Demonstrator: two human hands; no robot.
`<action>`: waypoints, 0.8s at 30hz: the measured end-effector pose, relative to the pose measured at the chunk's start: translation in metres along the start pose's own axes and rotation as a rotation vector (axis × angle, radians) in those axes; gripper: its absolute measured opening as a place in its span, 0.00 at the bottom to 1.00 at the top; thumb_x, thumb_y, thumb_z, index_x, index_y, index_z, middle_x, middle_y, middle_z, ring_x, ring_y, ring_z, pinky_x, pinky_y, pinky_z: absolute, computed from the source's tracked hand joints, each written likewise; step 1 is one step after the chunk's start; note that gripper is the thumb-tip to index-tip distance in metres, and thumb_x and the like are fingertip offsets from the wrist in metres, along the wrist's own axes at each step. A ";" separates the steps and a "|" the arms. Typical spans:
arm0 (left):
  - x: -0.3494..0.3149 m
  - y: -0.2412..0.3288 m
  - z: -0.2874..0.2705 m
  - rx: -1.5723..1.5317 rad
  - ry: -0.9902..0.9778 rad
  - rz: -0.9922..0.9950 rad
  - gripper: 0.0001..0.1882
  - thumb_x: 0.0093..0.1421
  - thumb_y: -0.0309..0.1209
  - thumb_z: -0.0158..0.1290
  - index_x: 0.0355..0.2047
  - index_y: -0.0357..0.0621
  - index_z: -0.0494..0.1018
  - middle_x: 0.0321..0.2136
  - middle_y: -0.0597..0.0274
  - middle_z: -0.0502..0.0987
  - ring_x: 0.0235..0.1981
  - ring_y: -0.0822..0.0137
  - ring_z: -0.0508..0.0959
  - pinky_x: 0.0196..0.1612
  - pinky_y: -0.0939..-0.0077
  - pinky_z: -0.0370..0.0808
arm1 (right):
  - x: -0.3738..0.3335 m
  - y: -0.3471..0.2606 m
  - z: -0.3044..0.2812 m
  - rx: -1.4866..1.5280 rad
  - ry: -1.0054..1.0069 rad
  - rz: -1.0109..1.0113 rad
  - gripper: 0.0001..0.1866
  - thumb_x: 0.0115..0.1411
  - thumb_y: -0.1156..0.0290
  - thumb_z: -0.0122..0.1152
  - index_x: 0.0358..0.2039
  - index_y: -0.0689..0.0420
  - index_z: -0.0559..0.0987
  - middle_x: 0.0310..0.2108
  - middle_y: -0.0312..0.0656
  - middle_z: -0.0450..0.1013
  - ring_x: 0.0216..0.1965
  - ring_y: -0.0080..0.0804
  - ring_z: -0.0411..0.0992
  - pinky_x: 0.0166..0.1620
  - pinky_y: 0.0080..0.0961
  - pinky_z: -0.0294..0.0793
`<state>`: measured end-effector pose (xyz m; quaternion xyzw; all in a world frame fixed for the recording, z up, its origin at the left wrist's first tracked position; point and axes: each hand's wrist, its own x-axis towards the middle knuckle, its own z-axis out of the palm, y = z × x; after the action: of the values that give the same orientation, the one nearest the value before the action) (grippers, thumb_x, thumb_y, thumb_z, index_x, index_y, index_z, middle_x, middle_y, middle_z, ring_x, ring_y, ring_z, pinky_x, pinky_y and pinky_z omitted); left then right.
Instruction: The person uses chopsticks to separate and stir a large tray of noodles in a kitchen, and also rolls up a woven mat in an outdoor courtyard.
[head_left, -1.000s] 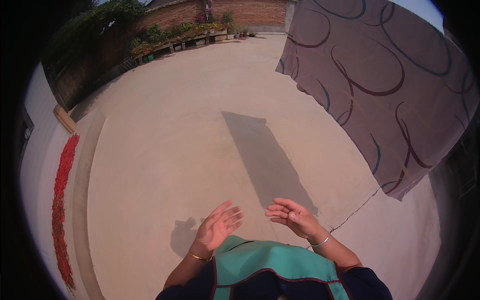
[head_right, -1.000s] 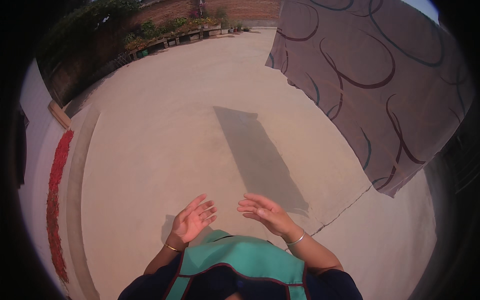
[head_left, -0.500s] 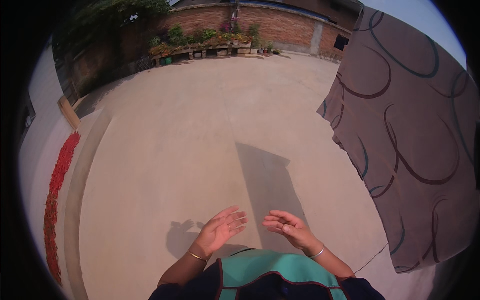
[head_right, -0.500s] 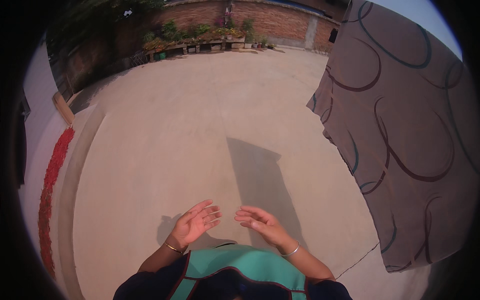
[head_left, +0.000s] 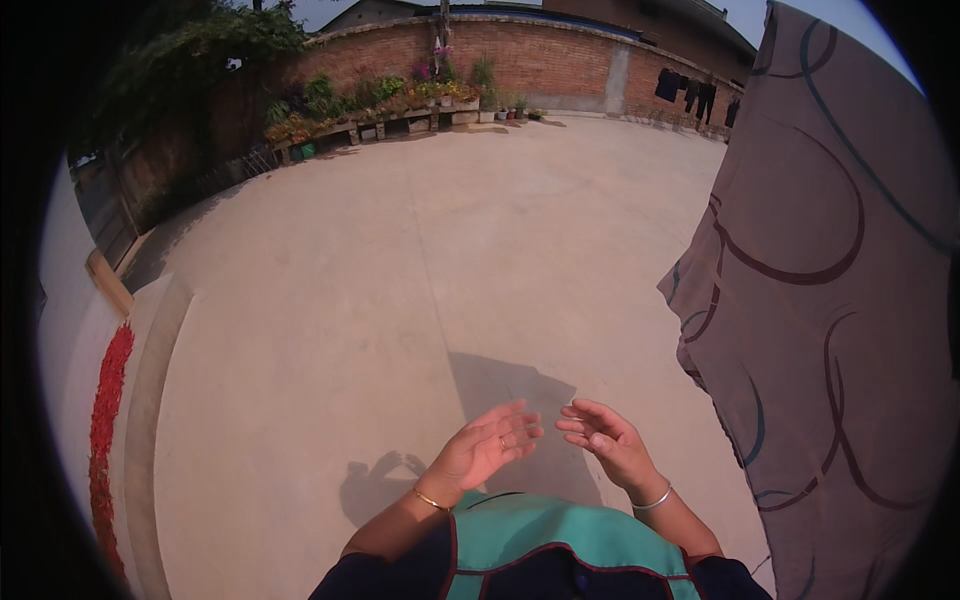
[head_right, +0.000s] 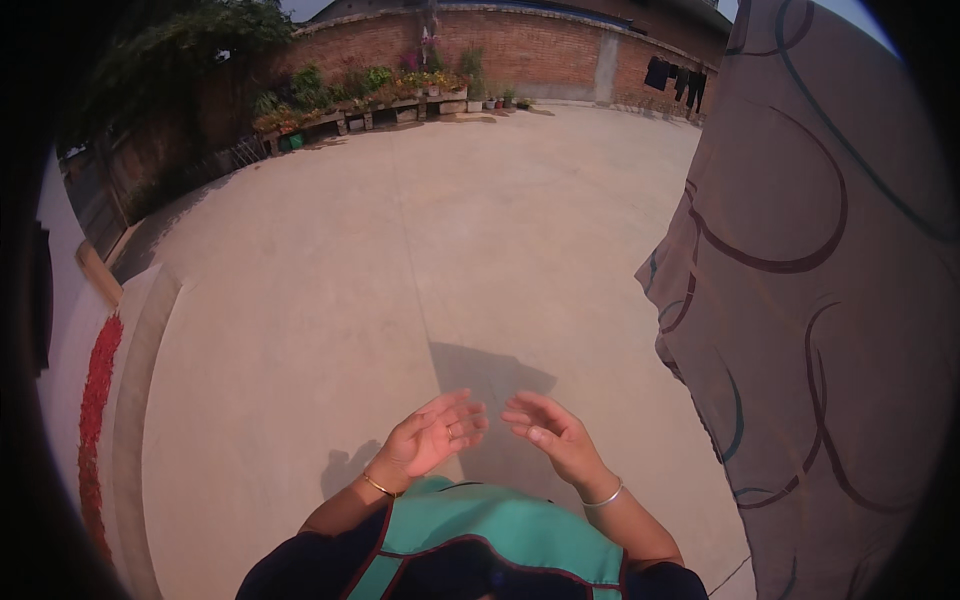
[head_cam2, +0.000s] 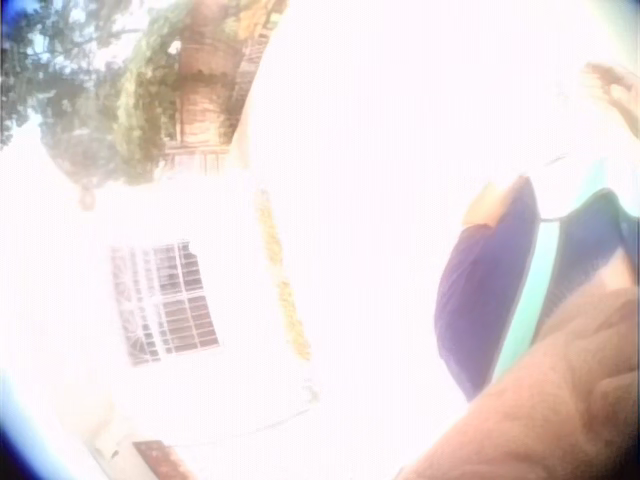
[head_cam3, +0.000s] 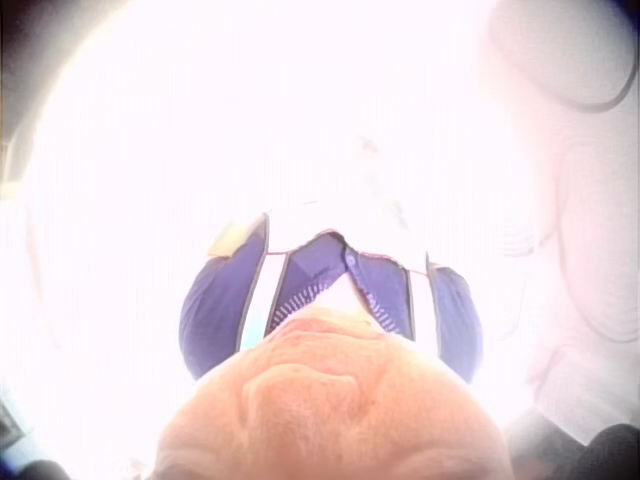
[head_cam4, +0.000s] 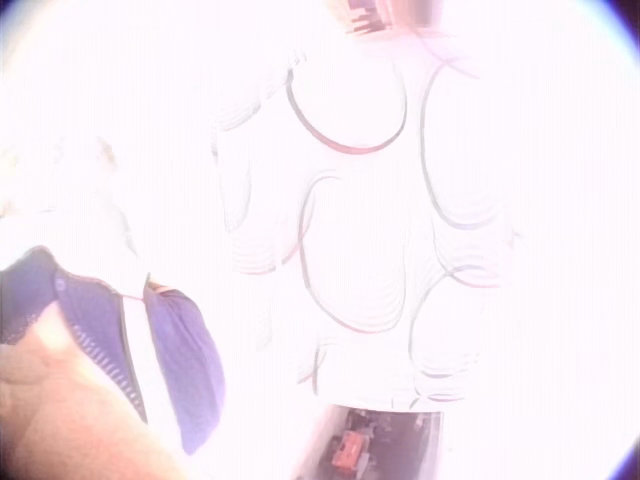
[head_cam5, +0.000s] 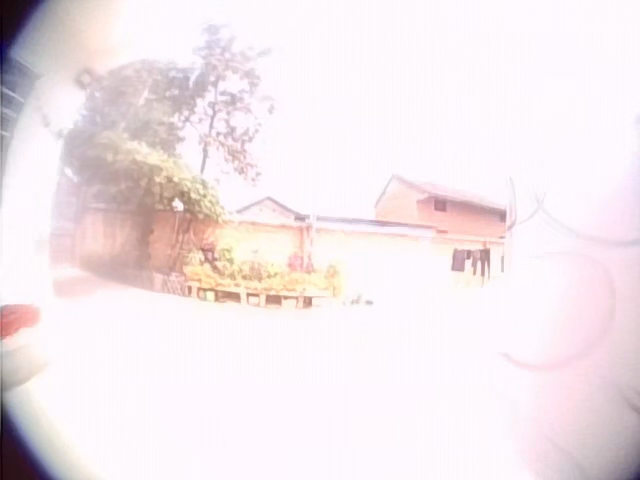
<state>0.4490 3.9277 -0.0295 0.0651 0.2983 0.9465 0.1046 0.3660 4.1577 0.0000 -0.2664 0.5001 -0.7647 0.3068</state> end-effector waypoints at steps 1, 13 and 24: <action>0.026 0.013 -0.010 0.006 -0.008 0.013 0.33 0.59 0.41 0.50 0.61 0.41 0.55 0.57 0.48 0.63 0.58 0.51 0.64 0.61 0.54 0.59 | 0.025 -0.007 -0.012 -0.042 -0.004 -0.018 0.30 0.59 0.66 0.58 0.59 0.62 0.61 0.57 0.47 0.62 0.57 0.38 0.63 0.58 0.34 0.64; 0.412 0.128 -0.082 0.098 -0.422 -0.401 0.34 0.58 0.39 0.52 0.60 0.39 0.54 0.56 0.48 0.63 0.58 0.52 0.65 0.61 0.59 0.61 | 0.237 -0.062 -0.181 -0.247 0.486 -0.397 0.28 0.58 0.72 0.57 0.58 0.62 0.62 0.55 0.44 0.64 0.57 0.37 0.63 0.58 0.34 0.63; 0.726 0.074 0.016 0.267 -0.780 -0.258 0.25 0.62 0.34 0.46 0.58 0.40 0.58 0.54 0.52 0.66 0.56 0.58 0.67 0.59 0.64 0.65 | 0.282 -0.173 -0.301 -0.789 1.160 -0.588 0.25 0.55 0.75 0.60 0.54 0.62 0.67 0.52 0.43 0.68 0.56 0.33 0.65 0.58 0.30 0.64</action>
<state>-0.2639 4.0489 0.0706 0.3931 0.3619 0.7832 0.3179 -0.0731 4.1848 0.0810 -0.0338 0.7261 -0.5969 -0.3396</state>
